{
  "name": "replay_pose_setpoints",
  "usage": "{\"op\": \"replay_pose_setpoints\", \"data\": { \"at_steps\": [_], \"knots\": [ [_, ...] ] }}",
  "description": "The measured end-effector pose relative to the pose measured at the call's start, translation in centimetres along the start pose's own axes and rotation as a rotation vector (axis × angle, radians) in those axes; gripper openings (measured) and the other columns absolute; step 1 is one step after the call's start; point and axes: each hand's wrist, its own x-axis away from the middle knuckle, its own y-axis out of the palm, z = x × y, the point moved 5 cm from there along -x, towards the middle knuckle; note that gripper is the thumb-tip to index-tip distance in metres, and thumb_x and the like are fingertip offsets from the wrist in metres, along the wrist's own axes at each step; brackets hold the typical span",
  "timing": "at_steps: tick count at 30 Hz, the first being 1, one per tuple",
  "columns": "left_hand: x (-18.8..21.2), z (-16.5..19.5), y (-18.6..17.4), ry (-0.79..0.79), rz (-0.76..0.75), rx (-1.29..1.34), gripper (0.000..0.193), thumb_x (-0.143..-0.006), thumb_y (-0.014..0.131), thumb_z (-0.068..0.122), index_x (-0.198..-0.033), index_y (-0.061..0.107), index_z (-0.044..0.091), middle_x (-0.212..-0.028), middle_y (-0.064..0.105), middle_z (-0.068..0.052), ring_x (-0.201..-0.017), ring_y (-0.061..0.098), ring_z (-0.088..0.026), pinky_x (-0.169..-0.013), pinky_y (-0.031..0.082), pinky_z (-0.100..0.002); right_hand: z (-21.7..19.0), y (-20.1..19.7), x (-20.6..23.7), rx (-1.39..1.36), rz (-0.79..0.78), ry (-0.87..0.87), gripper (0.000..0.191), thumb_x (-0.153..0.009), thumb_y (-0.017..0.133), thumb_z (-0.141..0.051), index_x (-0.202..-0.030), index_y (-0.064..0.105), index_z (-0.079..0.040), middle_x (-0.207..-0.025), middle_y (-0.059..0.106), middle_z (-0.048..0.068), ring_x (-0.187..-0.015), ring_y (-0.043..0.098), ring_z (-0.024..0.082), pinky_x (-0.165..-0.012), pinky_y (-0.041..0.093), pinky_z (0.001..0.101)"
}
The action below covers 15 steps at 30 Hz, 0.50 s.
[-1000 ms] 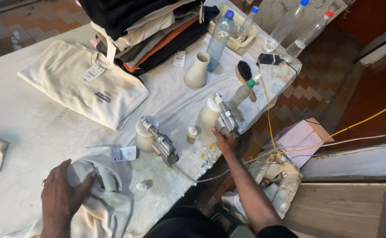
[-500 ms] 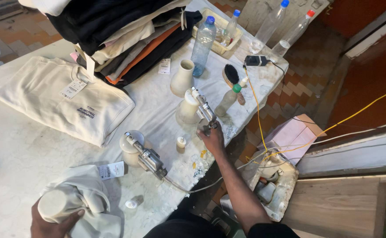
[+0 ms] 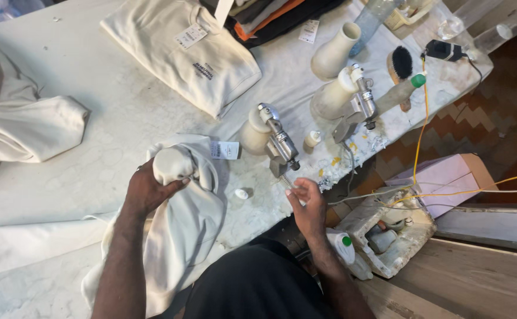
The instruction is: The person lays a white sweatshirt on a workbench, sprays a cleaning solution onto a stain, and scrubs it with a brush. They then fold the sweatshirt and place it aside before repeating the process on another garment.
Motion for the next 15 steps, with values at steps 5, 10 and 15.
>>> {"op": "replay_pose_setpoints", "data": {
  "at_steps": [5, 10, 15],
  "knots": [
    [1.1, 0.1, -0.1, 0.179, 0.179, 0.032, 0.111, -0.070, 0.092, 0.050, -0.150, 0.039, -0.004, -0.143, 0.053, -0.028, -0.133, 0.050, -0.047, -0.111, 0.038, -0.053, 1.4, 4.6, -6.3, -0.111, -0.103, -0.031, 0.047, -0.080, 0.087, -0.014, -0.117, 0.061, -0.001, -0.110, 0.071, 0.009, -0.103, 0.067, 0.019, -0.087, 0.054, 0.0335],
    [2.9, 0.9, 1.0, 0.284, 0.460, 0.069, 0.122, -0.060, 0.096, 0.031, -0.154, 0.027, -0.004, -0.146, 0.055, -0.022, -0.135, 0.051, -0.042, -0.120, 0.027, -0.059, 3.4, 9.1, -10.2, -0.075, -0.267, -0.004, 0.031, -0.092, 0.080, -0.027, -0.113, 0.073, -0.005, -0.107, 0.075, 0.008, -0.101, 0.070, 0.020, -0.090, 0.055, 0.0374],
    [1.5, 1.3, 2.5, 0.067, 0.514, 0.260, 0.107, -0.067, 0.094, 0.025, -0.151, 0.033, -0.001, -0.138, 0.054, -0.021, -0.128, 0.054, -0.039, -0.110, 0.043, -0.048, 0.9, 4.9, -6.7, 0.186, -0.107, -0.149, 0.046, -0.087, 0.082, -0.039, -0.117, 0.072, -0.005, -0.112, 0.073, 0.012, -0.099, 0.069, 0.024, -0.086, 0.055, 0.0396]
  ]
}}
